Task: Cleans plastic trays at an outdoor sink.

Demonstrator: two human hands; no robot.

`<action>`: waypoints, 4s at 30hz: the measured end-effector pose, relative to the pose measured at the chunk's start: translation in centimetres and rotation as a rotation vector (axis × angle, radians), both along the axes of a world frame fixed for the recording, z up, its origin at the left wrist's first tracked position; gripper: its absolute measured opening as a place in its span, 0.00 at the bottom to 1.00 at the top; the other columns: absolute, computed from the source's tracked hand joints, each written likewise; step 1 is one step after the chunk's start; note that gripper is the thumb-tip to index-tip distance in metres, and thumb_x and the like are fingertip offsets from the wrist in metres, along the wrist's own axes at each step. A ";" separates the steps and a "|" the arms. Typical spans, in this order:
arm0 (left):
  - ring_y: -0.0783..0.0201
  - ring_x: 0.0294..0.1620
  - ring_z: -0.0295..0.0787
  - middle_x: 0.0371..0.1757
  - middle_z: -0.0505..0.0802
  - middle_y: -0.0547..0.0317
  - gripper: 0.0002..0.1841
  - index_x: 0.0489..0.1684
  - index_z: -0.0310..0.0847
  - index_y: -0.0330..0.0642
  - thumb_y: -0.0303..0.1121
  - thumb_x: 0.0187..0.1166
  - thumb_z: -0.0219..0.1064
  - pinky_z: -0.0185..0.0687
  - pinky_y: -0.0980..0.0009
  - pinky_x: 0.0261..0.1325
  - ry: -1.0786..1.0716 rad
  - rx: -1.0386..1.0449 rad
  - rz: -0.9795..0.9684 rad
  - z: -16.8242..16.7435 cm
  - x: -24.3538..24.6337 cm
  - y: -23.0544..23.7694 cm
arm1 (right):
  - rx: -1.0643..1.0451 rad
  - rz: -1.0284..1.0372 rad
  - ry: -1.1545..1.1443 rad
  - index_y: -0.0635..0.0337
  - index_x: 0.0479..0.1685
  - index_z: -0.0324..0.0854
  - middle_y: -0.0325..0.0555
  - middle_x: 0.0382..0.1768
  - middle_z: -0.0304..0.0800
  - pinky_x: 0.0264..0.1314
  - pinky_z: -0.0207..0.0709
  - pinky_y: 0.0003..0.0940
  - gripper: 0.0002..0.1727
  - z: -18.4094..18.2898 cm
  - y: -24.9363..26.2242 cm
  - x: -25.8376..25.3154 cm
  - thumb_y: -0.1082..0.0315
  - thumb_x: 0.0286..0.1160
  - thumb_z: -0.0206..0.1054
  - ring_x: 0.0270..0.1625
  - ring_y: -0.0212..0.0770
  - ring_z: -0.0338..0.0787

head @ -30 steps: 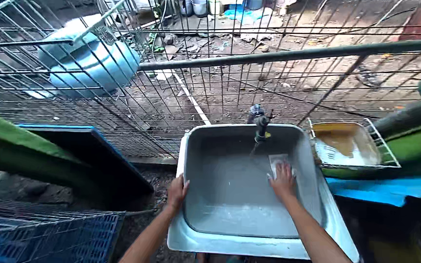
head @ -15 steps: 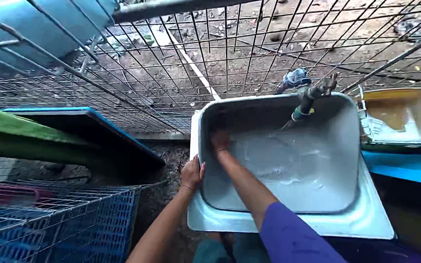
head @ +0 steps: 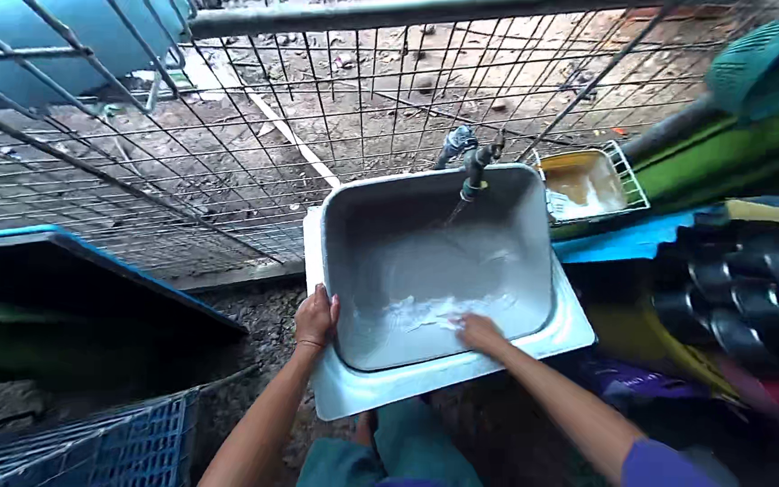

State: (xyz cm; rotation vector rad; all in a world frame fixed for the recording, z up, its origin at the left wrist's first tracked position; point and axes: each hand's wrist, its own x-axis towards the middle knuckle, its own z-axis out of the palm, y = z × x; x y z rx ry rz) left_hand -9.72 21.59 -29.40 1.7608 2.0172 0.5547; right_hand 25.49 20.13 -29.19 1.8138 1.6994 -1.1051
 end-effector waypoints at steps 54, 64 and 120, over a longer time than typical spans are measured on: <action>0.67 0.43 0.85 0.56 0.87 0.46 0.18 0.72 0.71 0.27 0.18 0.86 0.53 0.82 0.72 0.49 -1.387 -0.332 0.341 6.3 23.5 16.7 | 0.875 -0.380 0.299 0.73 0.59 0.85 0.71 0.56 0.90 0.71 0.76 0.64 0.21 19.9 16.6 12.6 0.63 0.78 0.70 0.63 0.66 0.89; 0.58 0.33 0.76 0.39 0.84 0.45 0.10 0.53 0.80 0.25 0.23 0.80 0.67 0.76 0.60 0.42 -0.980 -0.181 0.418 8.8 26.9 20.4 | 1.059 -0.136 0.632 0.75 0.70 0.80 0.68 0.59 0.91 0.62 0.81 0.55 0.29 22.4 19.8 6.6 0.62 0.76 0.73 0.53 0.60 0.92; 0.48 0.65 0.88 0.58 0.93 0.39 0.19 0.61 0.87 0.30 0.31 0.92 0.50 0.73 0.52 0.76 -0.385 0.278 -0.189 24.3 24.5 19.6 | 0.029 -1.066 1.199 0.74 0.61 0.73 0.49 0.37 0.80 0.40 0.80 0.31 0.12 12.2 18.7 -3.6 0.77 0.90 0.49 0.33 0.37 0.81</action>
